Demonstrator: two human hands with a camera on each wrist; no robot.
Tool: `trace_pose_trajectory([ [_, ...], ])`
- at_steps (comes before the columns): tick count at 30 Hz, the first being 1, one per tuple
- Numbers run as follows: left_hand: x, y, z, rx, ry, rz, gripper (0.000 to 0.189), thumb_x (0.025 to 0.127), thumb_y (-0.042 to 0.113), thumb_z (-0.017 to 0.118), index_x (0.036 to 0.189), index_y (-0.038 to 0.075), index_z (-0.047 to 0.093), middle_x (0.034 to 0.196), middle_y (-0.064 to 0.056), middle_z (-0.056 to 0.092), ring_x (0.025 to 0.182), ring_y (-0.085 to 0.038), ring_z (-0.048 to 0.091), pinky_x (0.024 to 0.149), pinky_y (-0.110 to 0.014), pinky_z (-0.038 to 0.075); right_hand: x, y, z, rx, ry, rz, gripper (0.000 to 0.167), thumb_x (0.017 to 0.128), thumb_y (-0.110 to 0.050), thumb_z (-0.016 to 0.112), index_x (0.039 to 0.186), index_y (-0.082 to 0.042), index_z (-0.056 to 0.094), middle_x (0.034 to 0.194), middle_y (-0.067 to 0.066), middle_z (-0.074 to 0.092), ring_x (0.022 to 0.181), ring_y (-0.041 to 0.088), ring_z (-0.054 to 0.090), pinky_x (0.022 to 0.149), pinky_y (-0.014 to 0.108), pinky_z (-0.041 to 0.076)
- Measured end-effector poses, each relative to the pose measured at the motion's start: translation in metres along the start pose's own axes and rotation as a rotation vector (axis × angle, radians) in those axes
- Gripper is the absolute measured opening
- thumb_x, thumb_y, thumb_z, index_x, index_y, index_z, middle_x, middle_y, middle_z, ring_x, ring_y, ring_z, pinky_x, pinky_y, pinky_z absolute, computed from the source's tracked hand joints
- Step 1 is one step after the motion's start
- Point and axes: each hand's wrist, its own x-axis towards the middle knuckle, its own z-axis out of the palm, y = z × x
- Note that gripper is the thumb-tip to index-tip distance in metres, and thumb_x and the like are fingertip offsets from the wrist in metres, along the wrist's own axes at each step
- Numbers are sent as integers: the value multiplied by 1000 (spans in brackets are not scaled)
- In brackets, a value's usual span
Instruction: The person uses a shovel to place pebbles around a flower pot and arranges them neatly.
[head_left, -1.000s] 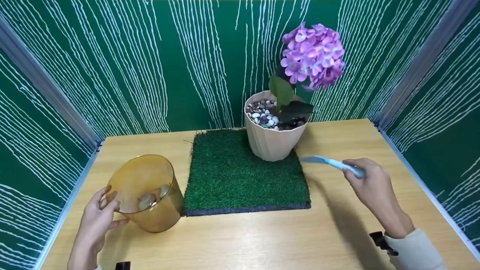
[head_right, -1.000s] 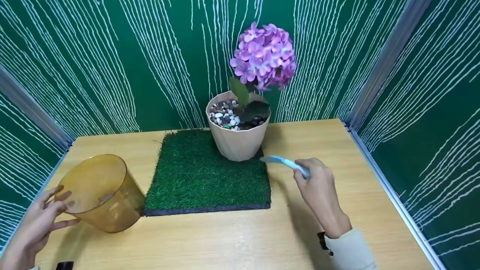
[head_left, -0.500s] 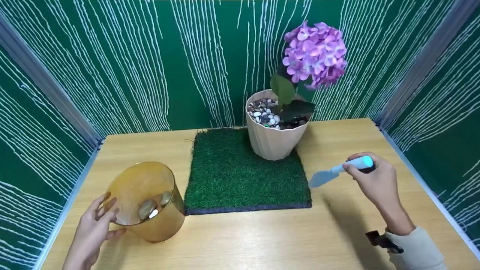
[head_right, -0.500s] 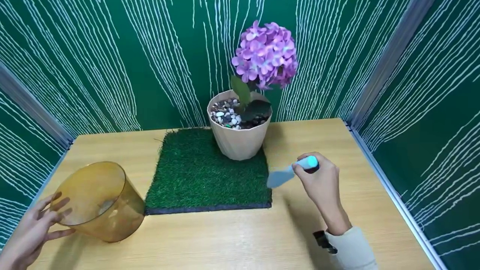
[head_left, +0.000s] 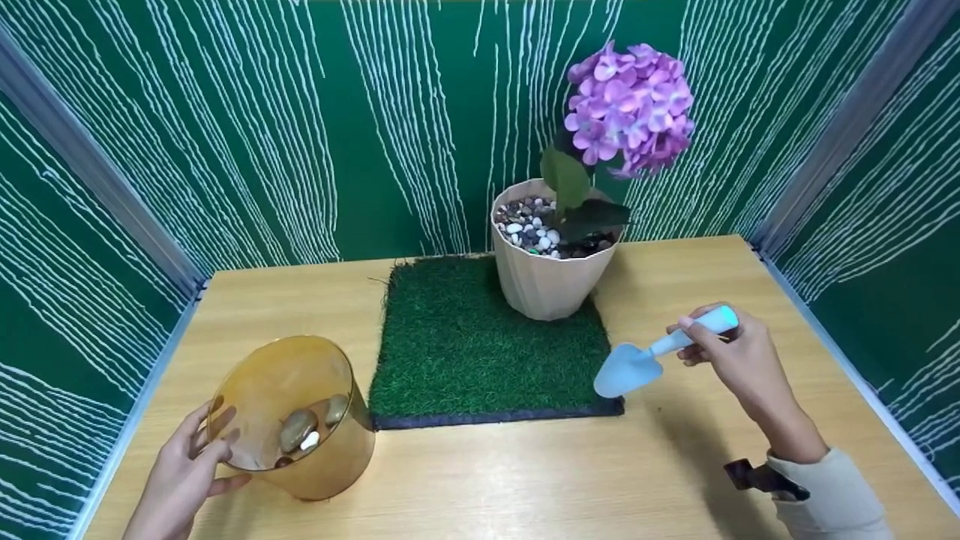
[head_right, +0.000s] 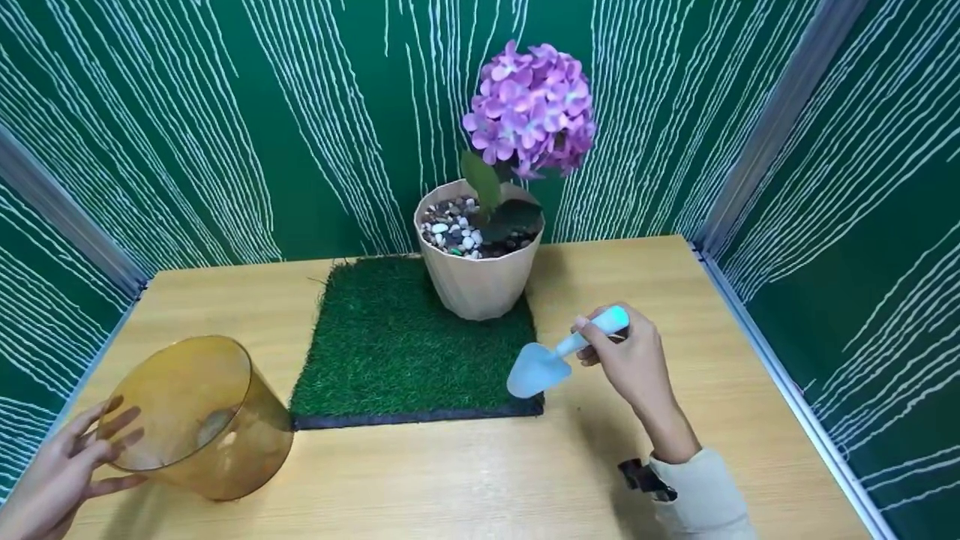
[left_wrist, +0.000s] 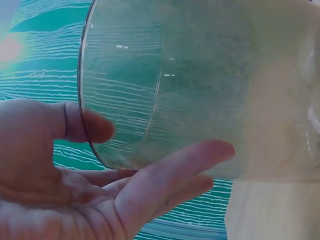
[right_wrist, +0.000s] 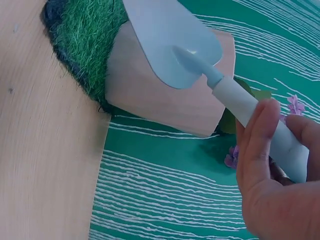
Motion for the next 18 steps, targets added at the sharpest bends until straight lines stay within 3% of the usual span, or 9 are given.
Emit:
trace_pose_trajectory([
  [6, -5, -1, 1, 23, -29, -33, 82, 98, -3, 37, 169, 5, -3, 174, -25, 13, 154, -54, 24, 91, -57, 60, -1, -5, -1, 36, -58, 28, 35, 101, -20, 74, 120, 7, 61, 98, -10, 75, 78, 13, 74, 74, 28, 64],
  [11, -9, -2, 3, 61, -46, -55, 82, 97, -3, 37, 169, 4, -1, 173, -25, 15, 154, -53, 24, 90, -55, 61, -3, -9, 0, -7, -138, 41, 38, 99, -15, 75, 125, 12, 66, 106, -3, 75, 87, 13, 75, 76, 30, 65],
  [18, -15, -6, 7, 85, -65, -40, 82, 96, -5, 38, 169, 2, 1, 172, -27, 16, 153, -54, 25, 90, -54, 62, -3, -12, 8, -19, -152, 67, 27, 99, -10, 74, 112, 11, 65, 96, 5, 77, 73, 19, 77, 69, 36, 65],
])
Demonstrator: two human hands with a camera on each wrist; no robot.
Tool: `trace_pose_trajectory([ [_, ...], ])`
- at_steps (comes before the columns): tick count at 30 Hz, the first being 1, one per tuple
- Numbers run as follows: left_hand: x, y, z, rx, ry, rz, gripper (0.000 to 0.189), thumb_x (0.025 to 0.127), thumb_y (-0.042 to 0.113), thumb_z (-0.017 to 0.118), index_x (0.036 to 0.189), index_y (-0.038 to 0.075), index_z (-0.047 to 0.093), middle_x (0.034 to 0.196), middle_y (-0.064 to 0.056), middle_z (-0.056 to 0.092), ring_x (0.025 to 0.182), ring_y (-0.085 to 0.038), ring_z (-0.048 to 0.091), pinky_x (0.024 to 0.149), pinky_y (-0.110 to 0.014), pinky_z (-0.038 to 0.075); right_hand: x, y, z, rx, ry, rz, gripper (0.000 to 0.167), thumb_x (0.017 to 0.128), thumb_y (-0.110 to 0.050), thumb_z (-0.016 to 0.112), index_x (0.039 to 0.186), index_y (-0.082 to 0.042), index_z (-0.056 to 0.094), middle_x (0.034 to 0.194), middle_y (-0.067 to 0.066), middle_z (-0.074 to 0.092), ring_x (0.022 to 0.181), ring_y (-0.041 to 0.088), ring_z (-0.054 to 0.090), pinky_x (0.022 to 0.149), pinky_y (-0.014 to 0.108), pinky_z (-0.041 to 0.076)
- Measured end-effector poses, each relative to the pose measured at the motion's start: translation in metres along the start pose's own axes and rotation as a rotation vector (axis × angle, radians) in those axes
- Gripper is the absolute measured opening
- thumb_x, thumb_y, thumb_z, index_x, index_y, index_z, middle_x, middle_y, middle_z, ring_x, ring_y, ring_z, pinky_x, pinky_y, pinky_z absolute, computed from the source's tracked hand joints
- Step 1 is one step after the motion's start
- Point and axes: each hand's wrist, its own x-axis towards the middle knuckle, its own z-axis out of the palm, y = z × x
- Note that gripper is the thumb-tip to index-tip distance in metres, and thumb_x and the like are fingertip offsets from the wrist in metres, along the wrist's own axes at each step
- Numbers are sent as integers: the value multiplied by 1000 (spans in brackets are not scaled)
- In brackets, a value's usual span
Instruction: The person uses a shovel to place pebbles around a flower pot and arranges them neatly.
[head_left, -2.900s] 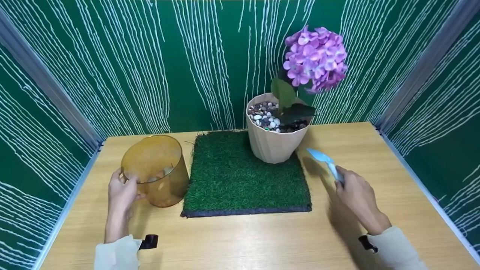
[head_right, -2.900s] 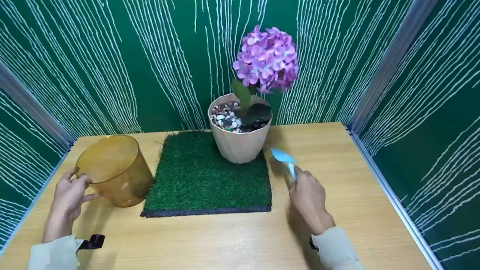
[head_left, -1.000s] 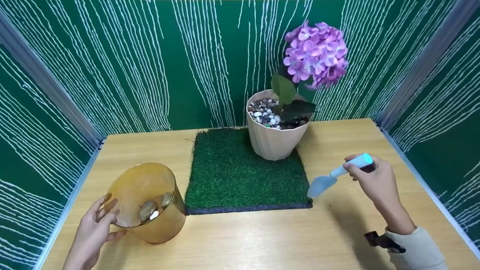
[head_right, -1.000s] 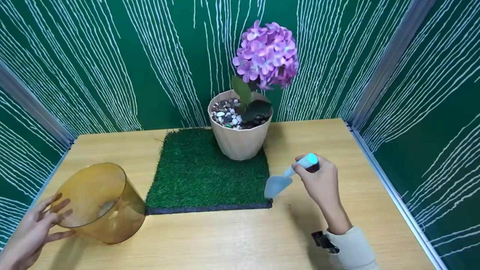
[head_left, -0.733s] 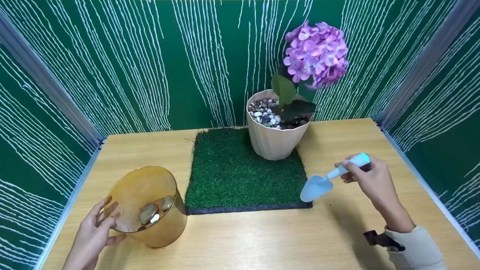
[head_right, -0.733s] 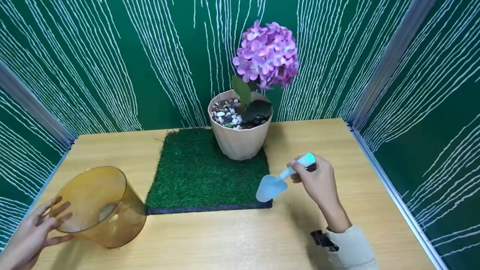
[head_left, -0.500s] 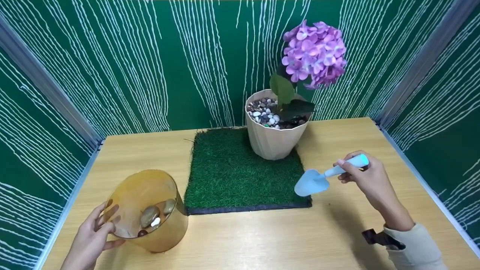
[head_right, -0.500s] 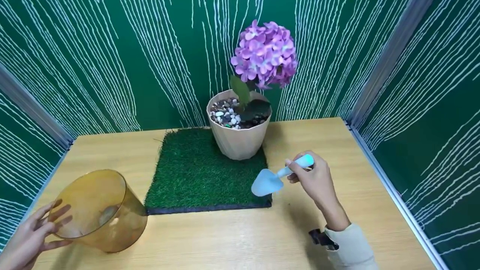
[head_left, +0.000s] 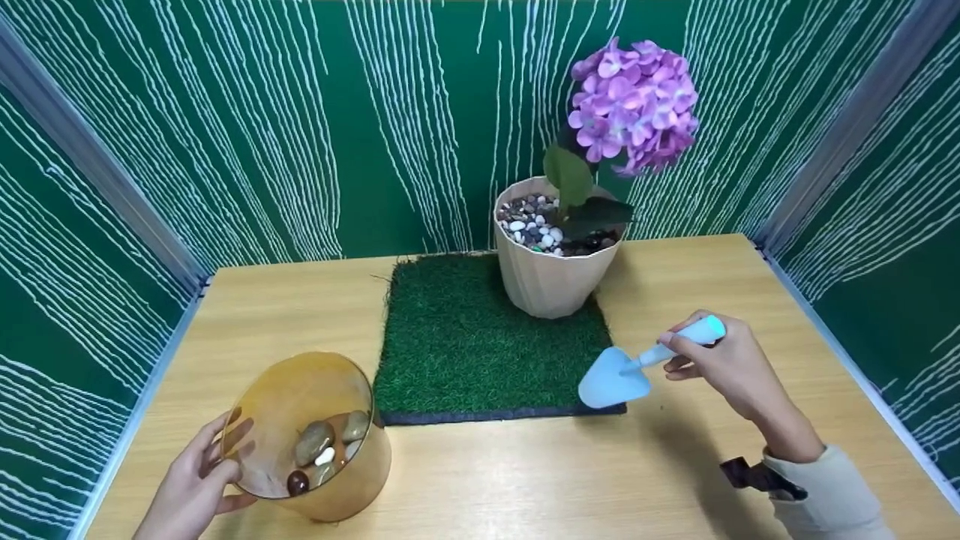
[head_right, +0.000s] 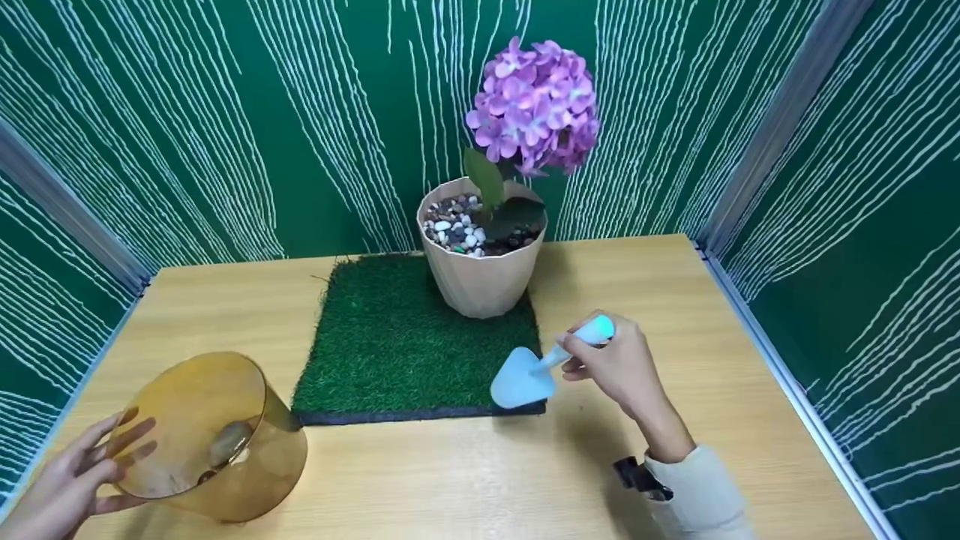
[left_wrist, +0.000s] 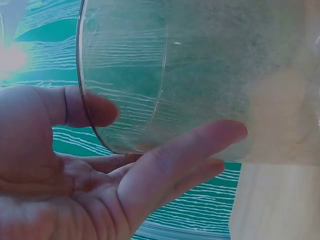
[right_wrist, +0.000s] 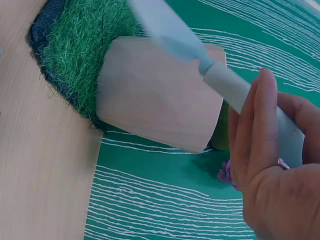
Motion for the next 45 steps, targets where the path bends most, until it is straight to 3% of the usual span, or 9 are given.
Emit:
trace_pose_trajectory([
  [9, -6, -10, 1, -2, -30, 51, 77, 99, -6, 38, 168, -1, 5, 171, -27, 20, 152, -51, 31, 87, -55, 62, -1, -2, 2, 2, -73, -13, 31, 102, -14, 72, 117, 11, 64, 102, 10, 80, 77, 20, 79, 67, 37, 65],
  [21, -14, -19, 16, -55, -37, 86, 83, 90, -12, 40, 168, 1, 15, 169, -26, 26, 152, -51, 32, 86, -59, 62, -1, -3, 4, 26, -160, 13, 35, 104, -17, 70, 121, 13, 67, 111, 17, 79, 83, 20, 80, 65, 37, 65],
  [30, -18, -22, 26, -68, -23, 95, 85, 86, -14, 42, 167, 0, 19, 168, -28, 28, 150, -52, 34, 84, -59, 62, -2, -9, 10, 29, -171, -26, 30, 98, -9, 75, 118, 12, 69, 104, 11, 79, 82, 20, 80, 68, 37, 65],
  [40, -22, -23, 42, -113, -143, 154, 81, 93, -12, 46, 166, -5, 12, 169, -33, 20, 149, -53, 35, 85, -53, 63, -7, -24, 14, 6, -116, -46, 30, 100, -12, 74, 117, 12, 71, 100, 4, 81, 81, 19, 80, 69, 38, 66],
  [45, -24, -19, 52, -147, -188, 184, 75, 102, -8, 49, 165, -8, 8, 165, -39, 21, 141, -52, 47, 85, -54, 63, -10, -34, 15, 20, -104, -75, 28, 100, -10, 73, 115, 13, 71, 100, 0, 81, 81, 20, 80, 69, 38, 66],
])
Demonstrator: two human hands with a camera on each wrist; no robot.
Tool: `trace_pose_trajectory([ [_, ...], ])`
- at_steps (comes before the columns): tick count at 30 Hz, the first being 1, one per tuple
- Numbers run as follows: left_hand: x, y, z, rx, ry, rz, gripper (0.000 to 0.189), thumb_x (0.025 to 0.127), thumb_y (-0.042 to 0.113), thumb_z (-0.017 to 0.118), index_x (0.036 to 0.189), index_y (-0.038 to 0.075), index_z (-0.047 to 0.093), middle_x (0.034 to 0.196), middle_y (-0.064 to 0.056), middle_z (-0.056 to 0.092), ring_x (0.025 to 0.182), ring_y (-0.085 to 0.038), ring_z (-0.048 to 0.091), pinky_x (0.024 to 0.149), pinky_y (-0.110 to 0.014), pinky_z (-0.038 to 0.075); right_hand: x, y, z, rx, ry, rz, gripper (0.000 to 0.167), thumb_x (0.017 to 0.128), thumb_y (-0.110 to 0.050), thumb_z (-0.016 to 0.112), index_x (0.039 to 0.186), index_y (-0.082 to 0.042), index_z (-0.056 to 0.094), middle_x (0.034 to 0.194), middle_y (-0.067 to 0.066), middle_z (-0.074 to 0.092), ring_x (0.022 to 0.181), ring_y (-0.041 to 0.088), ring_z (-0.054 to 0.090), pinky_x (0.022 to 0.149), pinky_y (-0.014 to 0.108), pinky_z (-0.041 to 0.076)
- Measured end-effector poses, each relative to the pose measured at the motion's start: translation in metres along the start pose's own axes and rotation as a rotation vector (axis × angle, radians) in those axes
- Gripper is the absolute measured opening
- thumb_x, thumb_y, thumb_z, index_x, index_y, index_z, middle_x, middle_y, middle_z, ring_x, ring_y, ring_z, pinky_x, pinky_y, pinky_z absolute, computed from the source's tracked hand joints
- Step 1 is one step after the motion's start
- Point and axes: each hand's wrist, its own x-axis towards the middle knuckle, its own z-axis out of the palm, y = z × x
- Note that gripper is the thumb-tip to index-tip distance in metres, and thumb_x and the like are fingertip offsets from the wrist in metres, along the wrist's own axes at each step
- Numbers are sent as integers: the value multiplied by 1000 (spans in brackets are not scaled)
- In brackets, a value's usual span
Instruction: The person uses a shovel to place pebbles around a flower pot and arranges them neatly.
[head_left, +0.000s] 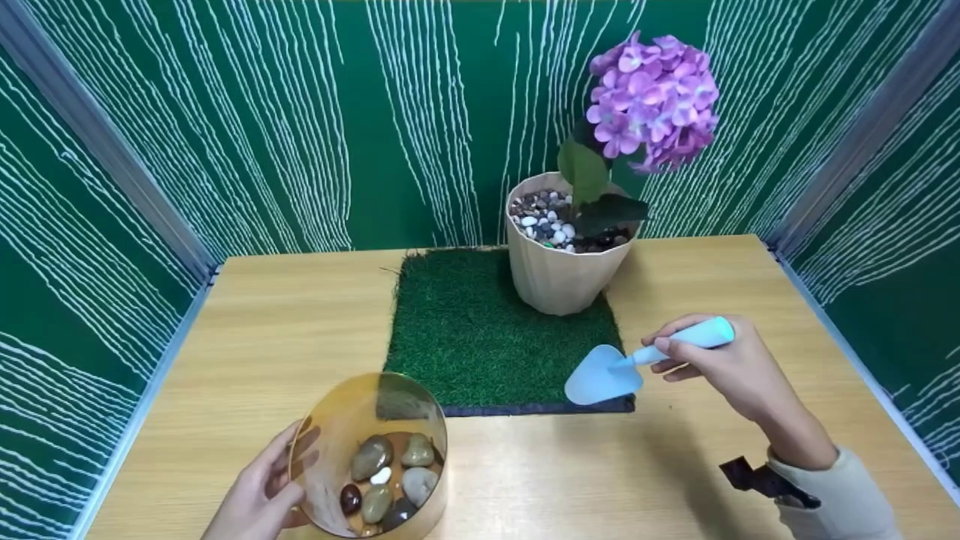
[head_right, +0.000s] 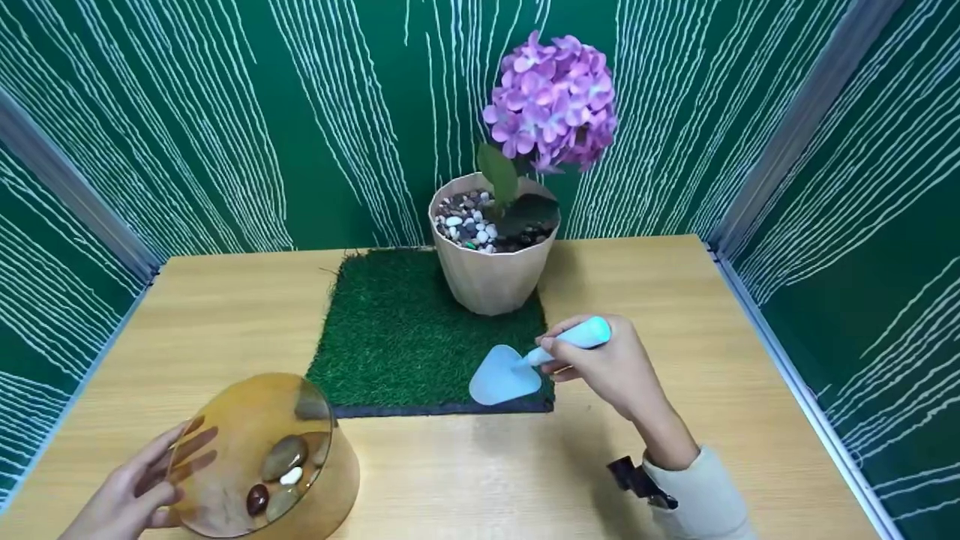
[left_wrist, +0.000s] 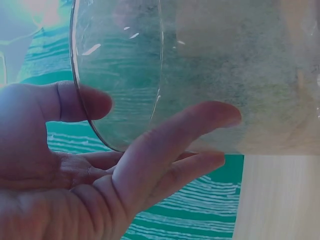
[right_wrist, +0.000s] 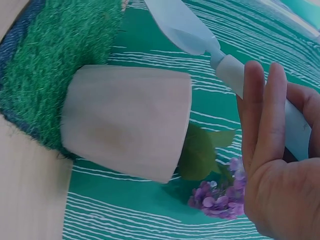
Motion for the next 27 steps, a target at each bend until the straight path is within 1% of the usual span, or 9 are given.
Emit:
trace_pose_trajectory([
  [2, 1, 1, 4, 4, -5, 12, 75, 103, -8, 49, 165, -9, 8, 164, -40, 22, 141, -52, 47, 85, -53, 63, -1, -4, 0, 2, 0, -9, 27, 100, -10, 73, 115, 12, 71, 100, -1, 81, 81, 20, 80, 69, 38, 66],
  [7, 4, 5, 15, 11, -6, 0, 78, 98, -10, 47, 166, -7, 8, 166, -38, 20, 150, -53, 33, 86, -52, 63, -4, -16, 2, 9, 1, -47, 24, 99, -7, 73, 113, 12, 72, 99, -3, 81, 80, 21, 80, 69, 38, 65],
  [12, 7, 12, 28, 8, -23, -8, 81, 95, -9, 48, 167, -5, 11, 169, -32, 22, 152, -53, 29, 89, -50, 63, -6, -25, 4, 4, -12, -84, 22, 98, -4, 74, 112, 13, 72, 99, -2, 81, 79, 23, 80, 68, 38, 65],
  [15, 8, 16, 37, 12, -34, 11, 81, 93, -8, 49, 167, -4, 15, 170, -30, 24, 153, -53, 28, 88, -48, 63, -6, -30, 5, 2, -20, -86, 22, 98, -5, 74, 112, 12, 72, 101, -1, 81, 80, 23, 80, 69, 38, 65],
  [16, 9, 17, 40, 15, -35, 21, 81, 93, -7, 49, 166, -4, 16, 170, -29, 25, 152, -53, 29, 87, -48, 63, -6, -31, 6, 4, -21, -85, 23, 98, -5, 74, 113, 13, 72, 101, -1, 81, 80, 23, 80, 69, 38, 65],
  [19, 10, 19, 48, 29, -47, 52, 78, 95, -5, 51, 166, -5, 18, 167, -32, 28, 147, -52, 40, 83, -47, 65, -6, -33, 7, 5, -25, -80, 25, 98, -5, 74, 114, 13, 72, 102, 1, 81, 81, 22, 80, 71, 37, 65],
  [23, 13, 20, 57, 25, -58, 62, 77, 97, -2, 53, 166, -4, 18, 163, -35, 34, 138, -47, 53, 80, -46, 65, -5, -36, 9, 0, -30, -76, 24, 98, -6, 74, 114, 12, 72, 103, 3, 81, 82, 22, 80, 71, 37, 65],
  [25, 13, 21, 61, 17, -60, 71, 77, 96, -3, 52, 166, -4, 19, 162, -35, 35, 139, -46, 52, 80, -45, 65, -5, -37, 10, -3, -35, -79, 23, 98, -6, 74, 113, 11, 73, 103, 2, 81, 82, 22, 80, 71, 37, 65],
  [27, 13, 20, 64, 0, -76, 96, 77, 96, -5, 51, 166, -5, 18, 162, -36, 34, 140, -47, 50, 81, -46, 65, -5, -38, 11, 11, -43, -89, 22, 98, -4, 74, 112, 13, 72, 103, 1, 82, 82, 24, 80, 70, 38, 65],
])
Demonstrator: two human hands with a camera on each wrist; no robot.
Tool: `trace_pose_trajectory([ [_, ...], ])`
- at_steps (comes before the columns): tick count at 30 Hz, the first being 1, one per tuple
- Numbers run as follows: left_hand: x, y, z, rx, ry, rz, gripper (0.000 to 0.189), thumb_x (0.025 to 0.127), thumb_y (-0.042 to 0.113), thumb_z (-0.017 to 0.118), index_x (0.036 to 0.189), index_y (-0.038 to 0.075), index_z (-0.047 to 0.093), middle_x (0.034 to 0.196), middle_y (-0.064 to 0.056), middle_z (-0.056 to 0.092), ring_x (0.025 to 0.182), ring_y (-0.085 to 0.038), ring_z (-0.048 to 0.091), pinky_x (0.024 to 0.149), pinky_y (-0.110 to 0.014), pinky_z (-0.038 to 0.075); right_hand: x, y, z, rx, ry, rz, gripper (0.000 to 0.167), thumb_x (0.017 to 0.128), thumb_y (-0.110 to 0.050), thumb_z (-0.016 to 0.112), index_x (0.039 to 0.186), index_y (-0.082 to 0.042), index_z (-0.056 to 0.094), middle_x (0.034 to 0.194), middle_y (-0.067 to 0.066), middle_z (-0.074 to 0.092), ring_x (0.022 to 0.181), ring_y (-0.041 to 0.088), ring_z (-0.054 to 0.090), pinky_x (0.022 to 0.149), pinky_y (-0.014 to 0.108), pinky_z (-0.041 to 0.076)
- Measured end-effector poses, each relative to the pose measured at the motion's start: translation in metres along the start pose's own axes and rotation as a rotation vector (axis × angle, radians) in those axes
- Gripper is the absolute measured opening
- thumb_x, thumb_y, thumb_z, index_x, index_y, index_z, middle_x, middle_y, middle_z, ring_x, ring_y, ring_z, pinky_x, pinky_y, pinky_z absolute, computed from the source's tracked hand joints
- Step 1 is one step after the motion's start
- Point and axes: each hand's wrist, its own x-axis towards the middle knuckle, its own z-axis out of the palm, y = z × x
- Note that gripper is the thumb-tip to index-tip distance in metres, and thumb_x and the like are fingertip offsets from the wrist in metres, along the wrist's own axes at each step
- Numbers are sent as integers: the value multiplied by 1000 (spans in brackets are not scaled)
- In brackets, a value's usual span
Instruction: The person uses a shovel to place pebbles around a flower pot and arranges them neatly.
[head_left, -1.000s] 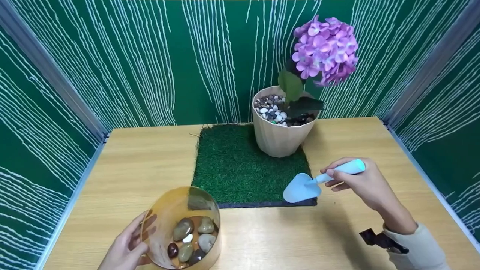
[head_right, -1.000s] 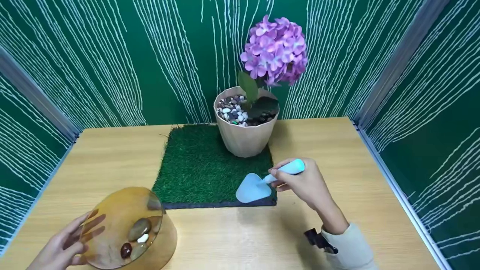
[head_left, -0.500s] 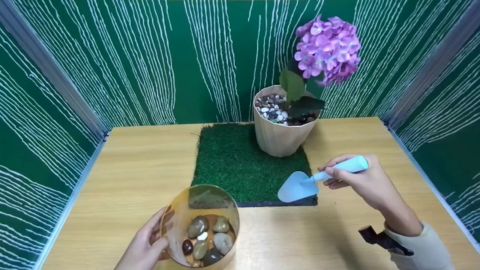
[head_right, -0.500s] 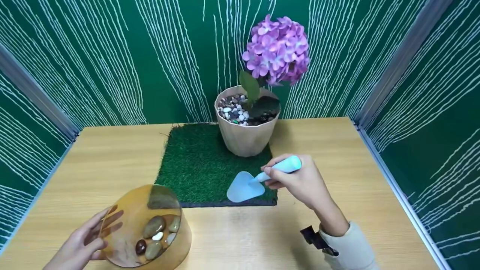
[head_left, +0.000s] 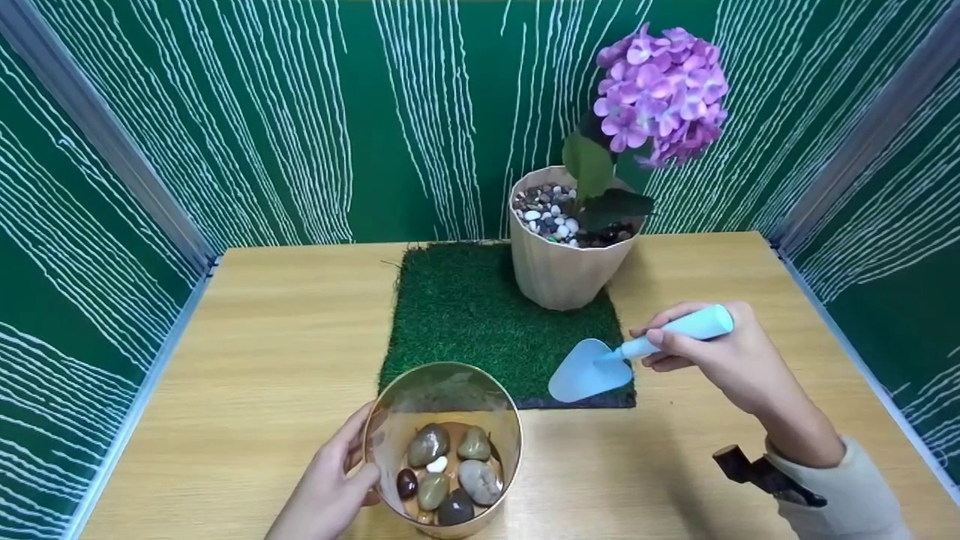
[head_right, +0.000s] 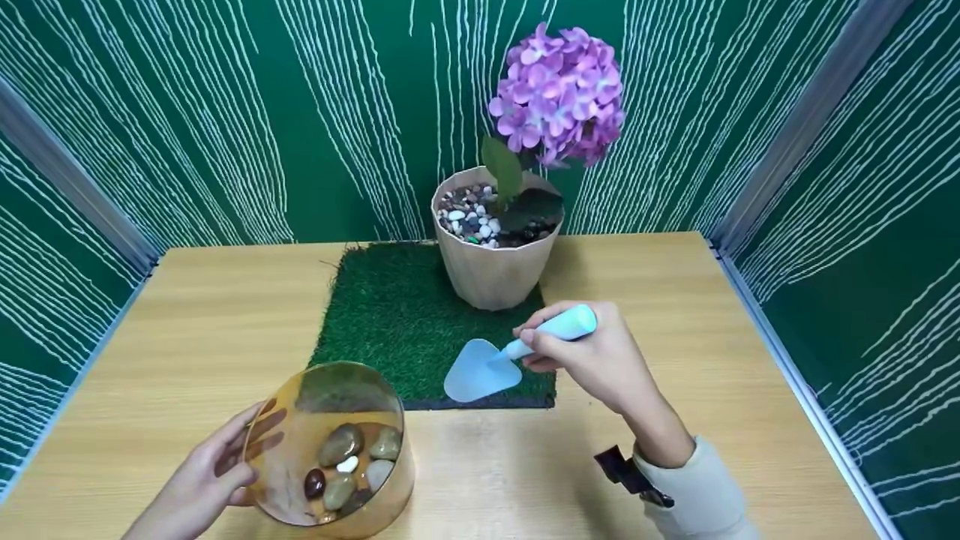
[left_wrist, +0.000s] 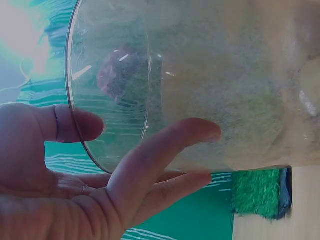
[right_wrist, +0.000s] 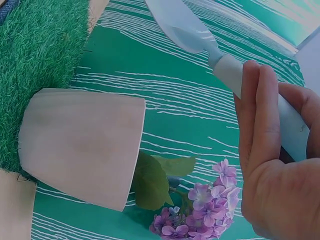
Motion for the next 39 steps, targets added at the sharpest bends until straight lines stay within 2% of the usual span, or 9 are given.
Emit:
trace_pose_trajectory([
  [5, 2, 1, 8, 20, -13, 52, 77, 96, -5, 53, 165, -7, 19, 164, -36, 32, 143, -51, 45, 75, -43, 66, -1, -3, 1, 35, -14, -32, 19, 98, 1, 71, 110, 16, 71, 105, 9, 82, 81, 27, 80, 69, 40, 65],
  [8, 4, 2, 13, 45, -12, 61, 78, 95, -4, 54, 165, -6, 20, 164, -35, 31, 145, -52, 42, 72, -41, 66, -2, -6, 0, 32, -20, -41, 18, 98, 1, 71, 109, 14, 72, 105, 9, 81, 81, 26, 80, 69, 39, 65],
  [14, 8, 2, 22, 22, -44, 93, 75, 100, -1, 54, 166, -6, 18, 167, -33, 28, 151, -52, 32, 86, -42, 64, -5, -13, 1, 19, -6, -66, 13, 97, 3, 71, 107, 12, 74, 103, 4, 82, 80, 28, 80, 68, 40, 65],
  [16, 10, 3, 26, 40, -52, 124, 74, 100, -1, 55, 165, -7, 19, 166, -32, 30, 152, -51, 31, 98, -48, 59, -6, -16, 1, 17, 8, -76, 12, 97, 4, 71, 106, 11, 74, 101, 4, 82, 78, 28, 80, 67, 40, 64],
  [19, 13, 4, 33, 88, -58, 184, 74, 97, -3, 55, 163, -9, 23, 165, -32, 33, 152, -48, 33, 117, -53, 40, -9, -22, 2, 40, 34, -90, 10, 96, 7, 70, 104, 12, 75, 100, 6, 82, 75, 29, 80, 65, 39, 64],
  [21, 15, 5, 37, 103, -61, 206, 73, 97, -4, 55, 163, -9, 25, 165, -30, 35, 152, -46, 34, 123, -56, 27, -11, -26, 4, 62, 42, -102, 9, 95, 9, 71, 103, 12, 75, 99, 9, 82, 73, 29, 79, 63, 40, 64],
  [23, 17, 5, 42, 98, -56, 206, 73, 96, -3, 55, 163, -8, 27, 165, -29, 36, 152, -44, 35, 123, -58, 25, -12, -30, 6, 73, 41, -120, 9, 94, 10, 71, 101, 11, 76, 98, 12, 82, 72, 30, 79, 63, 40, 63],
  [34, 26, 10, 58, 75, -32, 220, 68, 98, -1, 56, 160, -11, 29, 164, -32, 36, 151, -44, 38, 125, -57, 25, -10, -32, 27, 91, -67, -231, 10, 93, 11, 72, 101, 8, 77, 94, 12, 81, 70, 25, 79, 61, 40, 63],
  [39, 31, 11, 63, 48, -47, 247, 69, 98, -2, 57, 160, -13, 29, 165, -32, 34, 151, -45, 37, 125, -56, 26, -3, -27, 37, 50, -140, -228, 10, 95, 6, 72, 103, 6, 78, 95, 11, 81, 73, 22, 79, 63, 39, 64],
])
